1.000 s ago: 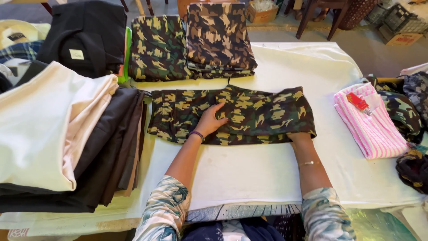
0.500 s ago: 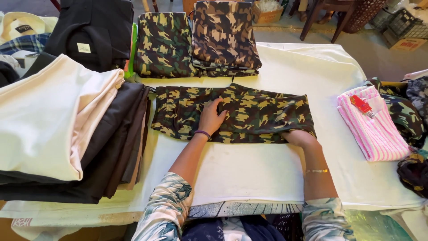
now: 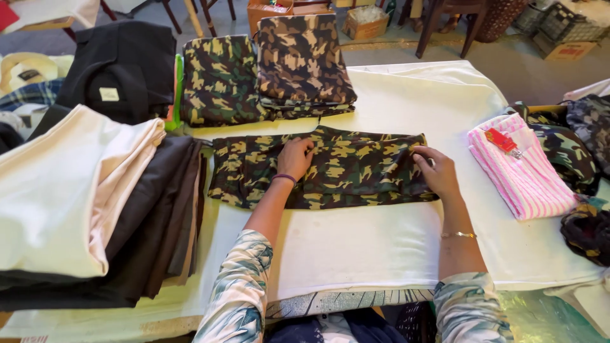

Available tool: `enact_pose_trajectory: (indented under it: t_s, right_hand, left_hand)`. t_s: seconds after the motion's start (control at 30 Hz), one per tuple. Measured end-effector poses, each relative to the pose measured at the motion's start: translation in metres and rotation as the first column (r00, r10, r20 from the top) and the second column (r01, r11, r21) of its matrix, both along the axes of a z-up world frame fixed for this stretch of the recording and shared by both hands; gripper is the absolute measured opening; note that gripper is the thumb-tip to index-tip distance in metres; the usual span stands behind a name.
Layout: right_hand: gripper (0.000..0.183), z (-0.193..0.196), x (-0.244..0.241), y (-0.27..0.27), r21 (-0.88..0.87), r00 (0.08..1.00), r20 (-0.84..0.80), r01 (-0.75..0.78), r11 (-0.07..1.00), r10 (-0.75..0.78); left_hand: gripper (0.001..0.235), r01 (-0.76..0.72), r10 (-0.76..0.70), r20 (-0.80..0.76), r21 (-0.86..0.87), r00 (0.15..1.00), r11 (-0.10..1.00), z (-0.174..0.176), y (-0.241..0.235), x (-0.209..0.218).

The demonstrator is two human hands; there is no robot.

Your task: The recorder folds several items of clothing, including camouflage pants and a striped pink shirt, on a white table.

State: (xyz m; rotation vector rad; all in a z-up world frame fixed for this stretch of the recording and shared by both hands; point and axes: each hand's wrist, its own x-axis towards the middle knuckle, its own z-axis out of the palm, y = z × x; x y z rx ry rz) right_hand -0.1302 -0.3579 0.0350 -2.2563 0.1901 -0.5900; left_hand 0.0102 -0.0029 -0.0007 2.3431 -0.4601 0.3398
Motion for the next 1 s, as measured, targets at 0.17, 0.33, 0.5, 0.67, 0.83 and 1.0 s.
enact_pose_trajectory:
  t_s: [0.17, 0.33, 0.5, 0.67, 0.83, 1.0]
  right_hand:
    - [0.027, 0.006, 0.033, -0.009, -0.248, 0.998, 0.033, -0.044, 0.968, 0.054]
    - [0.03, -0.02, 0.082, -0.033, -0.361, 0.99, -0.137, -0.026, 0.932, -0.025]
    - [0.036, -0.048, 0.109, -0.063, -0.439, 0.946, -0.309, -0.049, 0.897, -0.1]
    - [0.051, -0.042, 0.108, -0.078, -0.458, 0.887, -0.43, -0.052, 0.887, -0.17]
    - [0.069, -0.039, 0.112, -0.084, -0.349, 0.877, -0.406, 0.11, 0.931, -0.256]
    - [0.061, -0.043, 0.115, -0.083, -0.1, 0.818, -0.544, 0.154, 0.983, -0.184]
  left_hand:
    - [0.011, 0.068, -0.079, 0.12, 0.09, 0.99, 0.994, 0.019, -0.004, 0.01]
    - [0.024, 0.024, -0.028, -0.039, -0.095, 0.999, 0.995, -0.012, -0.007, 0.032]
    - [0.052, 0.057, -0.056, 0.015, -0.016, 0.998, 0.998, -0.02, 0.0, 0.019]
    - [0.059, 0.307, -0.283, 0.119, -0.368, 0.952, 0.878, -0.025, 0.006, 0.018]
    - [0.077, 0.19, -0.22, -0.146, -0.199, 0.964, 0.961, 0.021, -0.002, -0.009]
    - [0.074, 0.103, -0.106, 0.046, 0.075, 0.993, 0.992, 0.003, -0.008, -0.009]
